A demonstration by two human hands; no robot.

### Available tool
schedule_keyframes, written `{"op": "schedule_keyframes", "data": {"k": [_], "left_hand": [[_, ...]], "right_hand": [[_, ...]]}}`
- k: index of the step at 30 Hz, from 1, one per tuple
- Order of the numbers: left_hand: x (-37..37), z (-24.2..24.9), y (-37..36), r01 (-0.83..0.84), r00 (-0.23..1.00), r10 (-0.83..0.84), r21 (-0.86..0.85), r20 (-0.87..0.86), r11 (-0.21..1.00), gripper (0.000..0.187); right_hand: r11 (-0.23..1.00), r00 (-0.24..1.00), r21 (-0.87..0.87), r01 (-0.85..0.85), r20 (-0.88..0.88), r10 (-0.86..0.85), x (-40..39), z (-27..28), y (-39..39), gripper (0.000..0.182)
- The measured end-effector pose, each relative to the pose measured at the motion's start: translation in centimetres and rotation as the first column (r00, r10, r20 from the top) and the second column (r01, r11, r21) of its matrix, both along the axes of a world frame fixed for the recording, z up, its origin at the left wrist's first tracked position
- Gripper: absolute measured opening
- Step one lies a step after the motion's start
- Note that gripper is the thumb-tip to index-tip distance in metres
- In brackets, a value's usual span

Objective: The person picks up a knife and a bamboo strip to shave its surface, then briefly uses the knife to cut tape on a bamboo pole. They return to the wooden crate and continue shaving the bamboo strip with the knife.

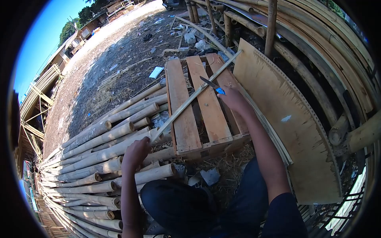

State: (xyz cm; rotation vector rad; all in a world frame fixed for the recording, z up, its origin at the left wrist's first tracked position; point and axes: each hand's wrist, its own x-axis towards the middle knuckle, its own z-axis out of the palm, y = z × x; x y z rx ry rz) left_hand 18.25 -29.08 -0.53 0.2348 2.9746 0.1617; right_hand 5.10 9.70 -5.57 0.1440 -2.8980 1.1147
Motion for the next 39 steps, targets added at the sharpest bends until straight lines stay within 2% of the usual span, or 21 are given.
{"op": "schedule_keyframes", "data": {"k": [3,5,6,8,9,11,13,14,17,19,20,23,27,28,30,32,33,35,39], "left_hand": [[-0.1,1.2,-3.0,-0.094,0.995,0.094,0.013,0.026,0.995,0.03],[0.1,1.1,-4.2,-0.207,0.978,0.21,-0.09,0.017,0.974,0.04],[0.4,0.8,-4.2,-0.209,0.977,0.211,-0.091,0.02,0.974,0.04],[1.2,-0.2,-3.5,-0.185,0.945,0.144,-0.118,-0.294,0.976,0.051],[1.0,-0.5,-2.8,-0.189,0.944,0.148,-0.117,-0.293,0.975,0.051],[-0.2,-0.9,-0.7,-0.072,0.946,0.069,0.002,-0.316,0.997,0.062],[-2.4,-2.1,0.9,0.03,0.937,-0.016,0.035,-0.348,0.999,0.066],[-3.5,-2.6,1.5,0.019,0.937,-0.004,0.041,-0.349,0.999,0.066],[-6.5,-2.9,2.5,0.084,0.945,-0.042,0.119,-0.323,0.989,0.059],[-7.8,-2.7,2.6,-0.015,0.996,0.025,0.119,-0.083,0.993,0.049],[-8.3,-4.3,1.8,0.034,0.981,-0.011,0.118,-0.191,0.992,0.04],[-7.9,-4.6,1.9,-0.022,0.979,0.046,0.123,-0.197,0.992,0.033],[-6.9,-3.6,1.5,-0.03,0.969,0.068,0.16,-0.239,0.987,0.032],[-6.9,-3.2,1.1,-0.029,0.977,0.067,0.189,-0.201,0.982,0.032],[-7.0,-3.2,0.1,-0.023,0.986,0.058,0.214,-0.159,0.977,0.033],[-7.1,-3.7,-1.0,-0.019,0.997,0.049,0.407,-0.064,0.913,0.04],[-7.1,-3.4,-1.1,-0.017,0.997,0.047,0.406,-0.063,0.914,0.04],[-6.8,-2.7,-1.5,-0.229,0.965,0.117,0.531,0.235,0.816,0.045],[-6.6,-2.4,-2.8,-0.209,0.963,0.077,0.533,0.259,0.82,0.046]], "right_hand": [[0.995,0.998,0.088,-0.046,-0.026,0.048,0.2,0.2,-1.2,0.032],[0.994,0.997,0.096,-0.06,-0.032,0.063,0.3,0.0,-1.7,0.033],[0.992,0.996,0.102,-0.075,-0.041,0.08,0.2,-0.3,-1.9,0.034],[0.992,0.995,0.093,-0.081,-0.045,0.085,0.1,-0.9,-2.4,0.034],[0.993,0.995,0.084,-0.085,-0.05,0.089,0.0,-1.1,-2.7,0.033],[0.99,0.994,0.104,-0.099,-0.031,0.103,0.5,-0.6,-3.2,0.033],[0.985,0.992,0.127,-0.12,-0.014,0.123,1.2,0.1,-3.7,0.032],[0.985,0.991,0.112,-0.135,0.014,0.134,1.9,0.2,-3.7,0.032],[0.982,0.989,0.126,-0.143,0.044,0.138,3.6,0.2,-4.0,0.033],[0.98,0.992,0.152,-0.126,0.051,0.119,4.1,0.0,-3.8,0.034],[0.979,0.991,0.155,-0.131,0.042,0.126,4.2,-0.3,-3.7,0.034],[0.977,0.992,0.171,-0.127,0.015,0.126,3.8,-1.1,-3.6,0.036],[0.969,0.985,0.208,-0.135,-0.079,0.154,3.4,-1.3,-5.0,0.038],[0.97,0.985,0.205,-0.133,-0.08,0.152,3.2,-1.4,-5.5,0.038],[0.968,0.959,0.118,-0.221,-0.155,0.238,3.1,-1.9,-6.7,0.039],[0.955,0.946,0.178,-0.236,-0.182,0.267,3.4,-2.0,-7.7,0.04],[0.937,0.931,0.241,-0.251,-0.206,0.302,3.6,-2.0,-8.2,0.042],[0.926,0.919,0.263,-0.27,-0.215,0.329,3.8,-2.0,-8.8,0.042],[0.884,0.863,0.341,-0.321,-0.28,0.421,4.5,-2.0,-9.0,0.043]]}}
